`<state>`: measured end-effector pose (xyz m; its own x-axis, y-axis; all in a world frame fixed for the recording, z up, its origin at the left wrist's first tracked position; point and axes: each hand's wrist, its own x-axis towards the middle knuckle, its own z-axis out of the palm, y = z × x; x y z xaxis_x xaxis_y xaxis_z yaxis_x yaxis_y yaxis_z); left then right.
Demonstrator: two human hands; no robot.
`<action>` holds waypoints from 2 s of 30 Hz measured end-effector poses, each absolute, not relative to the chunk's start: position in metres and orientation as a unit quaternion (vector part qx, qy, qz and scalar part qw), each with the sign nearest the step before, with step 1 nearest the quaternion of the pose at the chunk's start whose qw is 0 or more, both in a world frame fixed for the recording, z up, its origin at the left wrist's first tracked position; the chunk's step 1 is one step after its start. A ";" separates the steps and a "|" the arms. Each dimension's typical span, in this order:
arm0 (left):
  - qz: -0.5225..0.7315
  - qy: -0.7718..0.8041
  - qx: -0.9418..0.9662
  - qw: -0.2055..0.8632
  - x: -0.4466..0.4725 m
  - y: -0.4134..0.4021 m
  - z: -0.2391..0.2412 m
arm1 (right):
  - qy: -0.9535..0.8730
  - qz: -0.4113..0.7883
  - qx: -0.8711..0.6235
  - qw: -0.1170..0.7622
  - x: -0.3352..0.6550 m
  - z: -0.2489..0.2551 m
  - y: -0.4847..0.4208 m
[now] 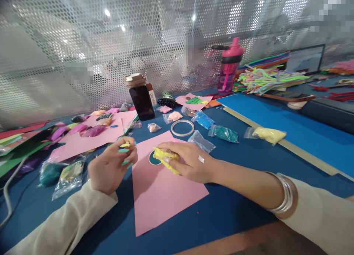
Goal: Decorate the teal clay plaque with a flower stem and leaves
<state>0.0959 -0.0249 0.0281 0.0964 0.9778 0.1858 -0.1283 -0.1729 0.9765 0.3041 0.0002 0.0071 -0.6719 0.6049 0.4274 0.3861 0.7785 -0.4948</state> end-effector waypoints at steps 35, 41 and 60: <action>0.278 0.401 0.870 -0.067 0.107 -0.035 0.011 | -0.843 0.224 -0.271 0.407 0.293 0.006 -0.012; 0.239 0.378 0.880 -0.156 0.106 -0.034 0.010 | -0.872 0.205 -0.237 0.377 0.289 0.008 -0.015; 0.457 0.529 0.701 0.143 0.078 -0.022 0.022 | -0.856 0.199 -0.280 0.386 0.300 0.015 -0.010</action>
